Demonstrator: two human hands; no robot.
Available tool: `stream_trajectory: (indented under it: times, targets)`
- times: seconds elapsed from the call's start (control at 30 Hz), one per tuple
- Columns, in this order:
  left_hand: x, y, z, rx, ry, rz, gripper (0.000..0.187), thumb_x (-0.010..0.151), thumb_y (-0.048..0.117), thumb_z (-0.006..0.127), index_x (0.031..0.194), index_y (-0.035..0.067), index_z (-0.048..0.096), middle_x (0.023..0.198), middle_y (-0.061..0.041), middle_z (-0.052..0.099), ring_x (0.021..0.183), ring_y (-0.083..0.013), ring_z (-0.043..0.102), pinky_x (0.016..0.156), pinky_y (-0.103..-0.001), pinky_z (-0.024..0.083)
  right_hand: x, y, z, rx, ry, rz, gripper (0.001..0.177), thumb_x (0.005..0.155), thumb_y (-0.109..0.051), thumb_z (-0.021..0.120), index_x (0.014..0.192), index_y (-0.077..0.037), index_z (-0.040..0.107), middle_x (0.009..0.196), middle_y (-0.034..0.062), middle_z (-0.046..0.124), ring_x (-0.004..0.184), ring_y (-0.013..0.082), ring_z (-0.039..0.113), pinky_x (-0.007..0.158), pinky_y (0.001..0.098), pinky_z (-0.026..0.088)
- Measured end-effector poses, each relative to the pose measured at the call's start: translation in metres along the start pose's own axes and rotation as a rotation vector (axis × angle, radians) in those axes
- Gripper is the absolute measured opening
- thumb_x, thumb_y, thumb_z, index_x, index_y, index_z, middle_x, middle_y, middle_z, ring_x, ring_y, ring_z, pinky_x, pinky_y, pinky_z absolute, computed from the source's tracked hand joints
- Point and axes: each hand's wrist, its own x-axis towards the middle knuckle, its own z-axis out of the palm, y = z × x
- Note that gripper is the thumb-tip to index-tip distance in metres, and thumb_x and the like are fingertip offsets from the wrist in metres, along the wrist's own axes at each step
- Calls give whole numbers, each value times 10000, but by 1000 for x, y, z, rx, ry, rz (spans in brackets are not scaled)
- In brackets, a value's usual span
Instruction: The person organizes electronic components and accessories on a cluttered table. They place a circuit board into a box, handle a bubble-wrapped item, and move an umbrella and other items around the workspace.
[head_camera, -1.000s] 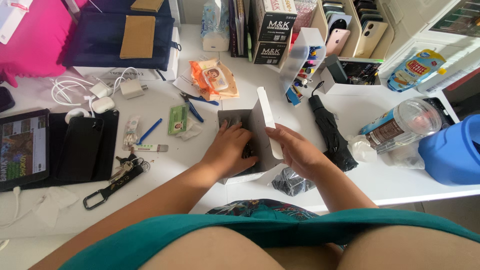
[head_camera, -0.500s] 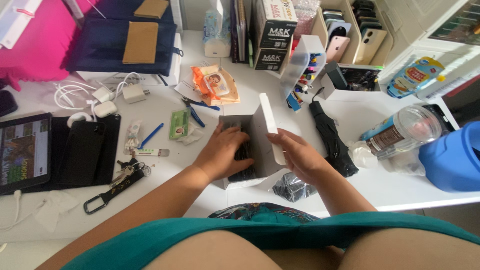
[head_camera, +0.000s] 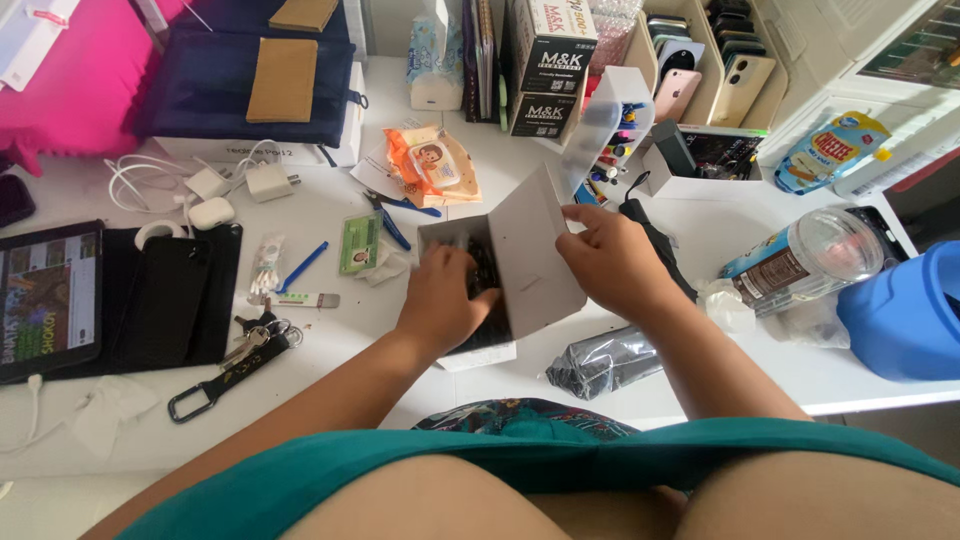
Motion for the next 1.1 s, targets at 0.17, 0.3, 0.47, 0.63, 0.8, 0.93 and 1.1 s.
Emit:
stream_trajectory:
  times: [0.17, 0.3, 0.47, 0.63, 0.8, 0.93, 1.1]
  targets:
    - [-5, 0, -2, -13, -34, -196, 364, 811, 347, 737, 1042, 72, 679, 1403, -206, 520, 1324, -416, 446, 1104, -518, 406, 6, 14, 5, 77, -76, 83, 501, 899, -172, 597, 1383, -44, 579, 928, 215, 767, 743, 271, 765, 678, 379, 613]
    - [-6, 14, 2, 168, 17, -106, 229, 842, 268, 680, 824, 52, 755, 1563, -263, 344, 1505, -461, 205, 1132, -543, 332, -7, 15, 15, 353, -228, 264, 434, 929, -148, 593, 1330, 15, 560, 1000, 234, 757, 703, 303, 773, 562, 387, 660]
    - [-1, 25, -6, 26, 43, -217, 230, 832, 249, 675, 763, 42, 748, 1616, -200, 291, 1550, -419, 115, 1148, -637, 262, -21, 6, 20, 487, -205, 165, 345, 968, -128, 562, 1231, 90, 609, 973, 223, 749, 712, 293, 778, 553, 383, 676]
    - [0, 6, -9, 9, -67, -374, 244, 815, 275, 726, 750, 42, 755, 1678, -192, 132, 1560, -427, -9, 1086, -723, 303, -10, 22, 17, 559, -153, 336, 311, 961, -92, 543, 1207, 93, 589, 996, 255, 718, 712, 355, 762, 564, 432, 665]
    - [4, 19, -5, 11, -48, -340, 288, 843, 353, 757, 786, 71, 765, 1666, -192, 167, 1546, -453, 38, 1107, -745, 263, -16, 30, 21, 599, -196, 335, 335, 971, -103, 528, 1244, 87, 574, 1037, 269, 719, 763, 363, 767, 599, 410, 680]
    - [-1, 17, -2, -24, 10, -298, 296, 856, 356, 748, 835, 61, 759, 1652, -236, 197, 1527, -501, 112, 1088, -714, 304, -24, 25, 22, 666, -179, 325, 346, 972, -117, 536, 1247, 90, 571, 1059, 255, 738, 766, 344, 782, 606, 404, 682]
    - [-8, -3, 6, 50, 246, -67, 284, 908, 334, 704, 900, 59, 774, 1621, -264, 284, 1520, -510, 208, 1130, -647, 347, -22, 35, 23, 627, -187, 326, 351, 973, -117, 512, 1250, 92, 570, 1028, 277, 732, 741, 373, 763, 604, 424, 643]
